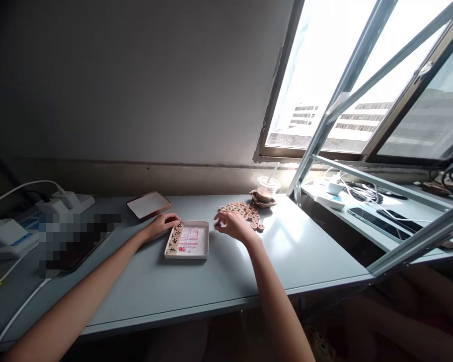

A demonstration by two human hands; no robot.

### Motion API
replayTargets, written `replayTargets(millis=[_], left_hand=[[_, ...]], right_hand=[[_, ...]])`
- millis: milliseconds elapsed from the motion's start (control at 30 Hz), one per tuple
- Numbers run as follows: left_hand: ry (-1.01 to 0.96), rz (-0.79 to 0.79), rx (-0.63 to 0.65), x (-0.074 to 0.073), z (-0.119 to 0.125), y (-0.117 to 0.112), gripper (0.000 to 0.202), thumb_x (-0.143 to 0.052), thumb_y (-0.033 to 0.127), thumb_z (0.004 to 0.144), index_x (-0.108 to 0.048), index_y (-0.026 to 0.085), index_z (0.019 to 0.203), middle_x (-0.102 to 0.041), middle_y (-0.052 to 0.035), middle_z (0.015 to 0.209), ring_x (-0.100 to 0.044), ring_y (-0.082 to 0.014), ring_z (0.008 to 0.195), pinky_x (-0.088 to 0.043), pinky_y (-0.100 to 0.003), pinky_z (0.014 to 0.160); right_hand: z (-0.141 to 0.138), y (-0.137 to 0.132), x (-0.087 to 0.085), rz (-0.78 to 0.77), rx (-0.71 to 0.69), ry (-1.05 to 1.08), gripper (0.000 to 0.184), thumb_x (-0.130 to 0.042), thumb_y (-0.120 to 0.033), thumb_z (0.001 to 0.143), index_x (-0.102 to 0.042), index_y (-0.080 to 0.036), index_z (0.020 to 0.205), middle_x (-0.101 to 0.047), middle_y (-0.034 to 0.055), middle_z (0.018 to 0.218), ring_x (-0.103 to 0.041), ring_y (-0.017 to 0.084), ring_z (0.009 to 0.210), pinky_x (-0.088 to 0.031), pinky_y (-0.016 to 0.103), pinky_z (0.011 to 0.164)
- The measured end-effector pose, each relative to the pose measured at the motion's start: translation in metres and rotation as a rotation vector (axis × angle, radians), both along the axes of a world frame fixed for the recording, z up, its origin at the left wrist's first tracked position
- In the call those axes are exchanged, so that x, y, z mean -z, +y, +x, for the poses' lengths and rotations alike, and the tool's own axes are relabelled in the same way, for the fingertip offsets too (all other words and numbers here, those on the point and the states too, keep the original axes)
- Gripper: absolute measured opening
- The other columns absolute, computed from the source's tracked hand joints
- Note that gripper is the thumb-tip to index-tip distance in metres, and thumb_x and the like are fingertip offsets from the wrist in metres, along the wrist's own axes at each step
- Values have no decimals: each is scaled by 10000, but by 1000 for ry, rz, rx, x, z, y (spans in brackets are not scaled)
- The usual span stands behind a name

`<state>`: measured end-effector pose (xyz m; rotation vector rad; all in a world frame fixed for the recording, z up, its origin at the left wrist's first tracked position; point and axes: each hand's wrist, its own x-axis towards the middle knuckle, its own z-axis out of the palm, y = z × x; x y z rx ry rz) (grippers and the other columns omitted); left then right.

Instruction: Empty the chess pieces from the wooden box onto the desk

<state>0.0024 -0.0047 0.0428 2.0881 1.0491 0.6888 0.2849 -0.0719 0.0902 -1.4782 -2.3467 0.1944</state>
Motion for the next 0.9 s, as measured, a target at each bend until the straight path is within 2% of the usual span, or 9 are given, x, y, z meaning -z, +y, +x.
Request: replayTargets(millis=[133,233,333,467,567,633,700,800,900], left_hand=[[-20,-19,-8,2,-2,0,290,-469,419,756,-601,165,807,-649,-46,855,-571,-206,824,-421,-282,745],[-46,-42,-3,2,-4,-1,302,-468,415,747,-619,166,827,-654,-51,878,-569,-211,849,-417,-280,757],[-73,-71,21,2,-6,-1,314,-456,413,753,-633,168,841,-654,-55,900,-564,-212,874,-412,-275,769],[-84,-64,57,1,-7,2,291,-427,389,764,-633,185,783,-650,-45,873,-553,-201,838,-401,-268,752],[-83,-2,69,1,-7,3,316,-368,369,779,-596,189,654,-624,-36,717,-529,-186,723,-395,-266,694],[-92,16,59,1,-7,2,337,-346,372,791,-573,190,620,-603,-28,664,-514,-175,675,-389,-260,660],[-103,10,53,1,-7,1,304,-383,375,785,-593,193,662,-624,-23,706,-529,-173,703,-390,-249,668],[-106,-24,42,1,-6,0,227,-478,363,743,-636,202,759,-663,-26,806,-559,-187,783,-398,-243,696],[-99,-55,-4,2,-6,-1,212,-508,345,718,-648,195,772,-674,-35,827,-572,-198,798,-408,-249,689]], right_hand=[[24,-5,21,204,191,-226,153,-519,-245,823,-609,-220,944,-603,69,1037,-522,226,1014,-389,373,856],[19,-6,22,280,226,-248,264,-517,-257,824,-549,-231,1085,-526,93,1183,-450,261,1122,-364,418,891],[-13,-5,11,261,80,-189,296,-479,-242,855,-513,-255,1149,-531,73,1170,-458,232,1108,-357,398,906],[-73,3,2,142,-173,-223,291,-511,-231,853,-544,-257,1141,-568,59,1092,-509,202,1012,-387,351,857],[-105,14,6,156,-244,-281,288,-547,-232,838,-567,-243,1125,-572,75,1056,-518,211,977,-404,342,812],[-112,20,9,170,-252,-271,263,-569,-256,826,-585,-234,1088,-572,75,1035,-517,211,960,-414,334,789],[-110,26,11,155,-239,-218,246,-612,-291,795,-605,-234,1034,-573,65,1022,-511,212,955,-422,328,776],[-92,33,8,123,-224,-66,239,-640,-334,765,-616,-242,984,-568,46,1020,-504,206,967,-421,323,801],[-64,40,7,163,-111,57,209,-593,-352,794,-608,-249,975,-567,39,1034,-496,200,989,-406,330,828]])
